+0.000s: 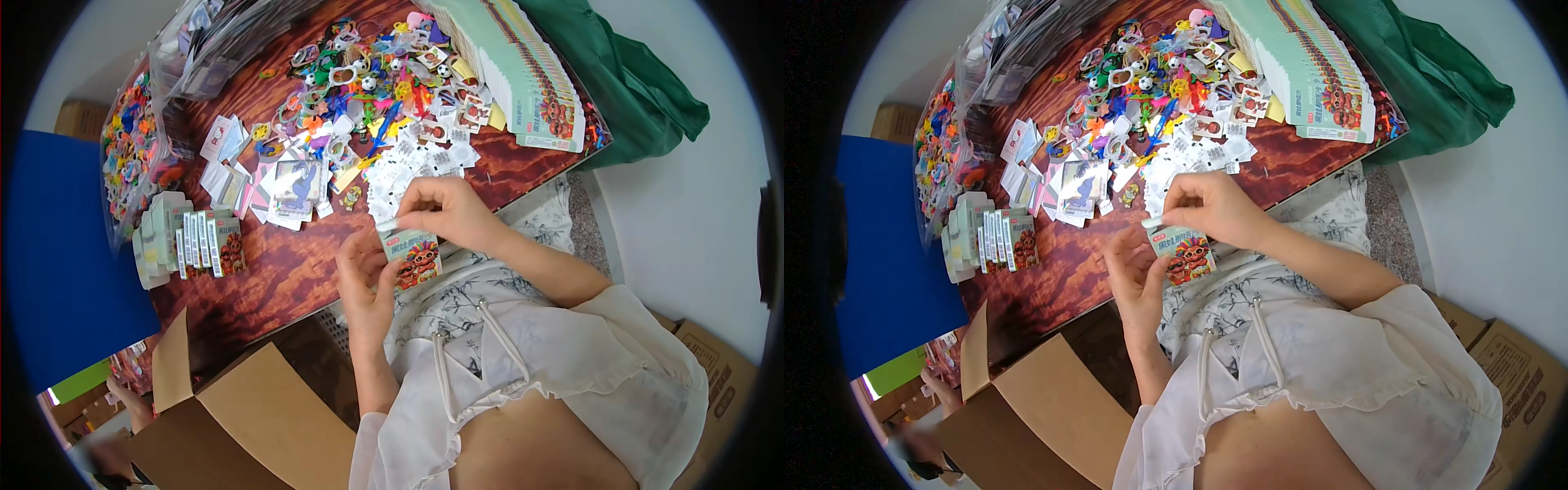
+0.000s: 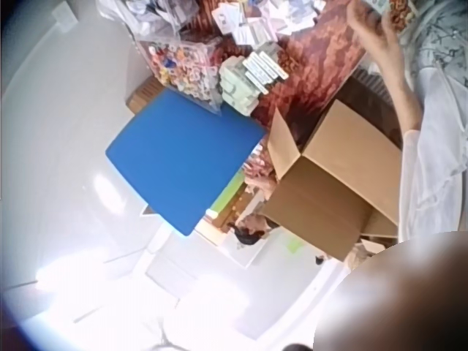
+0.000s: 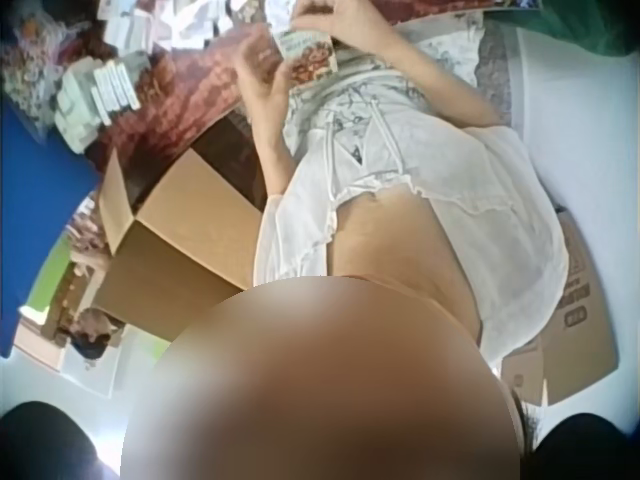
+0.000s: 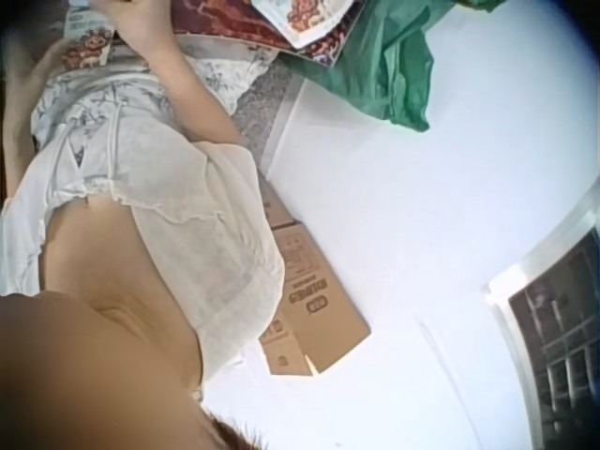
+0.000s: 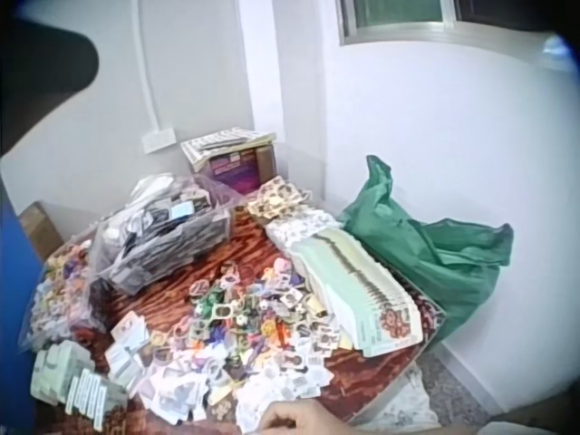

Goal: Sorting small colorful packets and organizing them into boxes before placing the boxes into a larger shipping container.

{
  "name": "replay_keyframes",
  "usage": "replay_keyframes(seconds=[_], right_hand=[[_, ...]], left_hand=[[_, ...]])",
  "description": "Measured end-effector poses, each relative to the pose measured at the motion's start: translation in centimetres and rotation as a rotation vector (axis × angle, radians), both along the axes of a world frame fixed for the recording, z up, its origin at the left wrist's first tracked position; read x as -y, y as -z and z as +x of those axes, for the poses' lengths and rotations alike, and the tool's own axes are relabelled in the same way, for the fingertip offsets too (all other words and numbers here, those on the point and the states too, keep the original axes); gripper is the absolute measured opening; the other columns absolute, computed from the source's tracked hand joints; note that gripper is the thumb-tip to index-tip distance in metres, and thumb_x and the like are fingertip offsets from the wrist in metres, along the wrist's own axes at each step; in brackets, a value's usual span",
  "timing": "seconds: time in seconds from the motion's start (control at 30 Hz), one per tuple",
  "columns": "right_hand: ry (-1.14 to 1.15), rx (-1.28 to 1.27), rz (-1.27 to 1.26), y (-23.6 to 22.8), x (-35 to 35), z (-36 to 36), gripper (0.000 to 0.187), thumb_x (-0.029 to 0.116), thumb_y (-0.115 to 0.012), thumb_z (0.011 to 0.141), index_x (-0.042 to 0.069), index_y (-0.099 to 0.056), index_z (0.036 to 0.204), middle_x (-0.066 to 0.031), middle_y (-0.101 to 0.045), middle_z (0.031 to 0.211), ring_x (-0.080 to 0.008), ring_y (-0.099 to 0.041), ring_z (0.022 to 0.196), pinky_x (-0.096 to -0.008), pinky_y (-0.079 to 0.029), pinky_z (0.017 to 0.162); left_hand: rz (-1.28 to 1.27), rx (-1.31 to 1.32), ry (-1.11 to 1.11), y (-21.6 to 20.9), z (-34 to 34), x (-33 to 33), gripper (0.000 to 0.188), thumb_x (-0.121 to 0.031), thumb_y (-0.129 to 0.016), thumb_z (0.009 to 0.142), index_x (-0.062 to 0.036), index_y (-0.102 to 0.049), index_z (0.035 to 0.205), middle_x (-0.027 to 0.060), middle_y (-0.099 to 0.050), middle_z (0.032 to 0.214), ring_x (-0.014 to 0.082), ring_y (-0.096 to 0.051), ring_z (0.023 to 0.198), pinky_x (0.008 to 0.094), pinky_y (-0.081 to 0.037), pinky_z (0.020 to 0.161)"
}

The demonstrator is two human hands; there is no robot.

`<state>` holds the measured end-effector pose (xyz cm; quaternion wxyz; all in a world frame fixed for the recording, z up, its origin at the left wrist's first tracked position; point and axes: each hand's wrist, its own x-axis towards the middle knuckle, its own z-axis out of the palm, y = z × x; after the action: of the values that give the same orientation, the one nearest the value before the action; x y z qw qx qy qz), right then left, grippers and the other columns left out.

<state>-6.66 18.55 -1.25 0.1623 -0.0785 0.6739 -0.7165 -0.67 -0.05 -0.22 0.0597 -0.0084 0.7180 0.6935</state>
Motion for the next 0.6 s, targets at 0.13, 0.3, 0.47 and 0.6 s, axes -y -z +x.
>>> replay_keyframes(seconds=[0.13,0.3,0.47,0.6], right_hand=[[-0.016,0.067,-0.061,0.1,-0.3,-0.7,0.007,0.002,-0.071,0.084,-0.001,-0.068,0.089,-0.0012,-0.069,0.082,-0.0054,-0.061,0.076,-0.0236,-0.049,0.069],[-0.158,-0.122,0.158,0.0,-1.2,-0.7,0.013,0.003,-0.071,0.083,0.000,-0.072,0.095,-0.0046,-0.071,0.088,-0.0077,-0.063,0.078,-0.0260,-0.051,0.072],[-0.189,-0.329,0.152,0.3,-1.3,-0.2,0.019,-0.002,-0.068,0.084,0.000,-0.072,0.102,-0.0085,-0.072,0.103,-0.0147,-0.066,0.099,-0.0305,-0.052,0.086],[-0.138,-0.079,0.089,-0.2,-0.8,0.7,0.019,-0.003,-0.065,0.086,0.000,-0.071,0.105,-0.0106,-0.071,0.107,-0.0155,-0.066,0.102,-0.0306,-0.053,0.088]], left_hand=[[0.018,-0.003,0.009,-0.1,0.1,0.0,0.057,0.011,-0.063,0.087,-0.0034,-0.037,0.135,0.0148,-0.055,0.118,0.0197,-0.065,0.099,0.0276,-0.055,0.079],[0.017,0.000,-0.015,0.4,0.5,0.5,0.055,0.011,-0.060,0.088,-0.0036,-0.036,0.136,0.0147,-0.055,0.118,0.0193,-0.065,0.100,0.0278,-0.054,0.081],[0.023,0.018,-0.005,0.2,0.6,0.6,0.058,0.011,-0.057,0.090,-0.0041,-0.033,0.141,0.0137,-0.054,0.119,0.0190,-0.063,0.102,0.0280,-0.054,0.082],[0.044,0.003,-0.021,0.0,0.4,0.1,0.063,0.011,-0.057,0.090,-0.0048,-0.030,0.145,0.0132,-0.054,0.119,0.0191,-0.062,0.104,0.0279,-0.054,0.082]])
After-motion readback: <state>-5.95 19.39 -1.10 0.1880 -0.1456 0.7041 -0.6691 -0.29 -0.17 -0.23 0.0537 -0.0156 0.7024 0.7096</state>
